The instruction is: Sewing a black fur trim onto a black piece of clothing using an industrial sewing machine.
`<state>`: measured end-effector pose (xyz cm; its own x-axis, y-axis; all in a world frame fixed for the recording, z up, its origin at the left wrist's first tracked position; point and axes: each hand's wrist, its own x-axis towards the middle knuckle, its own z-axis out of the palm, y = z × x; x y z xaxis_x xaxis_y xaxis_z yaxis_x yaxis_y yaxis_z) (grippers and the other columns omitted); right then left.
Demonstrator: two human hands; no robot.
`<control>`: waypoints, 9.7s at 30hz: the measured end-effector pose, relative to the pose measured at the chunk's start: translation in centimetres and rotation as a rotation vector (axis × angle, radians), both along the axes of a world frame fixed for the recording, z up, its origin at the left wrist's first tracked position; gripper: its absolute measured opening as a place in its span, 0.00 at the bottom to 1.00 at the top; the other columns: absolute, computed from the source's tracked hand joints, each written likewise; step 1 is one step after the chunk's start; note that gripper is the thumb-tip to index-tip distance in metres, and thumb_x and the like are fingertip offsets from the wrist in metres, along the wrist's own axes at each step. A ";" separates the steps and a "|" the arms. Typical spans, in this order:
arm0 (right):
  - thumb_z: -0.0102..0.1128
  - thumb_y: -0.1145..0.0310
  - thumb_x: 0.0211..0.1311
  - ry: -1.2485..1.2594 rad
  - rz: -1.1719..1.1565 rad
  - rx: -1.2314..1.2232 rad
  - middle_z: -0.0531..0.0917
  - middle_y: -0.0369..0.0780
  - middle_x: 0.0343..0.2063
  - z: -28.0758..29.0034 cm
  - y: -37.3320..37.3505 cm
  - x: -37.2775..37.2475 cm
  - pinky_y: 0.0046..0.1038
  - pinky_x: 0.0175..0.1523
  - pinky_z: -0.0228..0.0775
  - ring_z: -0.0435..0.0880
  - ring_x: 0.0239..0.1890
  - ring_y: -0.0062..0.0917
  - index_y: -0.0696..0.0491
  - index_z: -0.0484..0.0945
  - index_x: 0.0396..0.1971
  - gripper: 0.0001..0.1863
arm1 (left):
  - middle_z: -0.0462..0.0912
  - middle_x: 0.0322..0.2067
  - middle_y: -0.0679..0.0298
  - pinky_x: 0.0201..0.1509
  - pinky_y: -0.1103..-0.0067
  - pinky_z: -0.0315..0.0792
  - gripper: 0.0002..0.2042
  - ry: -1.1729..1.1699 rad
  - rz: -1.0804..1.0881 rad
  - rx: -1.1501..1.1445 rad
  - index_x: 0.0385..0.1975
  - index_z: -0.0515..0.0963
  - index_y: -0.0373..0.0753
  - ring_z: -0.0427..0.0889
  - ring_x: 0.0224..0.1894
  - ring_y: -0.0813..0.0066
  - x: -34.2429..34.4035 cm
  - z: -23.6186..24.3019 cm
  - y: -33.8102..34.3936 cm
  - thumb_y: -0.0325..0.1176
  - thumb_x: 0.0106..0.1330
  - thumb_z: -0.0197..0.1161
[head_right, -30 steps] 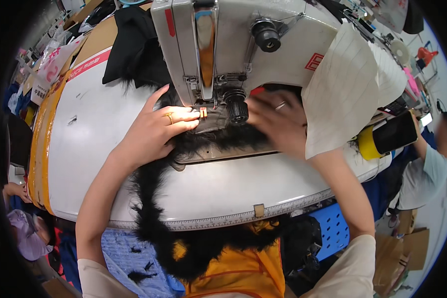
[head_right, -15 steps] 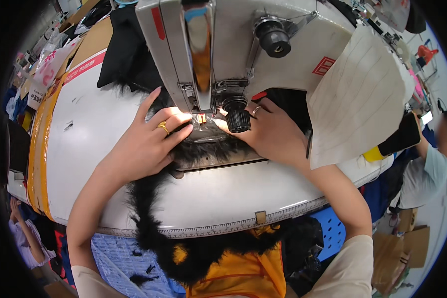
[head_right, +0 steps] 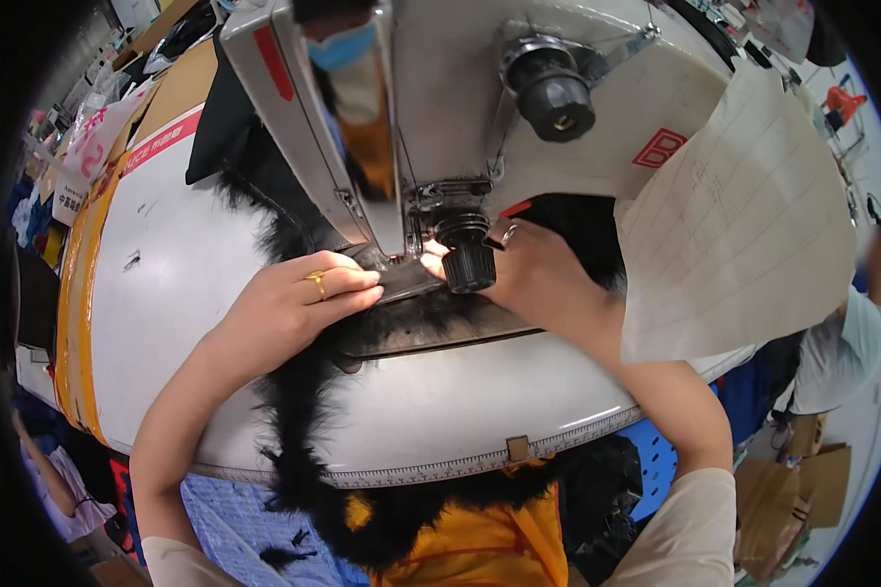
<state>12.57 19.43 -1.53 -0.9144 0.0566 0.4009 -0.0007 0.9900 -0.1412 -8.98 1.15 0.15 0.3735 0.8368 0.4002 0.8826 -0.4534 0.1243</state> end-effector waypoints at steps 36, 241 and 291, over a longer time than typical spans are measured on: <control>0.59 0.77 0.42 -0.048 -0.150 -0.018 0.81 0.40 0.33 0.7 3.5 -0.5 0.39 0.44 0.70 0.79 0.38 0.37 0.50 0.80 0.29 0.10 | 0.81 0.40 0.70 0.70 0.58 0.51 0.14 0.053 0.159 0.128 0.42 0.79 0.47 0.78 0.50 0.76 -3.3 -0.6 1.9 0.27 0.54 0.60; 0.55 0.75 0.55 -0.199 -0.198 0.068 0.78 0.36 0.54 1.5 -3.4 -0.3 0.28 0.55 0.73 0.78 0.53 0.26 0.44 0.75 0.54 0.24 | 0.78 0.43 0.70 0.45 0.79 0.69 0.12 0.206 0.066 0.145 0.41 0.77 0.43 0.76 0.46 0.75 -0.8 -0.6 1.9 0.29 0.56 0.56; 0.52 0.77 0.49 -0.169 -0.115 0.250 0.79 0.32 0.54 2.2 -3.0 1.6 0.21 0.33 0.76 0.82 0.25 0.22 0.46 0.76 0.53 0.27 | 0.82 0.42 0.72 0.42 0.82 0.68 0.12 0.070 0.178 0.141 0.39 0.81 0.42 0.79 0.42 0.81 2.0 -0.4 -2.5 0.28 0.55 0.59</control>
<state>14.17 16.39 0.71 -0.9625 0.0822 0.2584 0.1158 0.9863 0.1176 -7.02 -1.39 -0.30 0.2563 0.8295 0.4963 0.9543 -0.2988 0.0067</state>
